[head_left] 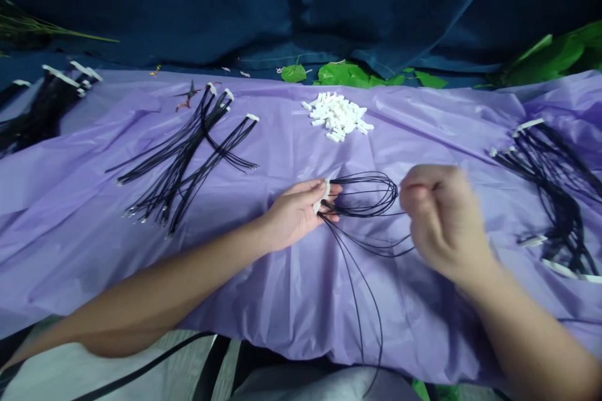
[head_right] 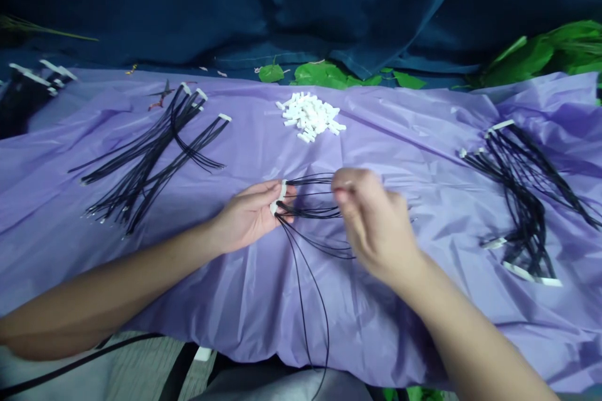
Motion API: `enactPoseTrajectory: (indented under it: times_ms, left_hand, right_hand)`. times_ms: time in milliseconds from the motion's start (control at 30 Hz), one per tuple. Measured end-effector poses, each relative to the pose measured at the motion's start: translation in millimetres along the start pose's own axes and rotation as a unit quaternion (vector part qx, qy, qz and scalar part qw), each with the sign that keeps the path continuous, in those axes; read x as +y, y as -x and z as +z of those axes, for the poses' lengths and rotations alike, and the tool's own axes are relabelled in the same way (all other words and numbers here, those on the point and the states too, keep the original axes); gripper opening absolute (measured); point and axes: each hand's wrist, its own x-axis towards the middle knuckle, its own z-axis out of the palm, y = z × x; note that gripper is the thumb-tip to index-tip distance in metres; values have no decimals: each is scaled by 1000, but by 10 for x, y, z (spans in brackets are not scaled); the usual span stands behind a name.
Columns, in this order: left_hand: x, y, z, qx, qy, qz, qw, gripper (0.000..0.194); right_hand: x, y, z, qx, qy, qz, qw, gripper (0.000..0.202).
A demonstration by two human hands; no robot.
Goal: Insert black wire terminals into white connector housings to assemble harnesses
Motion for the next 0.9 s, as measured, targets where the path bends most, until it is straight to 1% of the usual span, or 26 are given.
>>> enactPoseTrajectory:
  times_ms: [33,100,167,267,367,500,633,767,900]
  left_hand:
    - [-2,2,3,1,-5,-1,1000,17]
    - [-5,6,11,2,-10,-5,1000,17]
    - [-8,9,19,-3,-10,-8,1000,16]
    - [-16,16,28,-12,-6,-9,1000,15]
    - [-23,31,37,-7,-13,-13,1000,15]
    - [-32,48,36,-21,-20,-19,999,17]
    - [-44,44,16,-45,-10,-21,999,18]
    - [-49,39,5,-53,-8,-20,998,18]
    - [-40,43,14,-56,-9,-23,998,18]
  right_hand:
    - [-53,25,34,-37,41,-15,998,15]
    - [-140,61,98,-70,88,-32,993,20]
    - [-195,80,152,-77,127,-46,988,24]
    - [-235,94,199,-77,156,-62,983,18]
    - [-252,107,210,-92,133,-59,985,11]
    - [-243,127,221,-56,113,-62,990,9]
    - [-209,145,254,-47,109,-67,991,9]
    - [-193,149,275,-47,83,-43,994,14]
    - [-186,136,279,-52,53,-13,997,9]
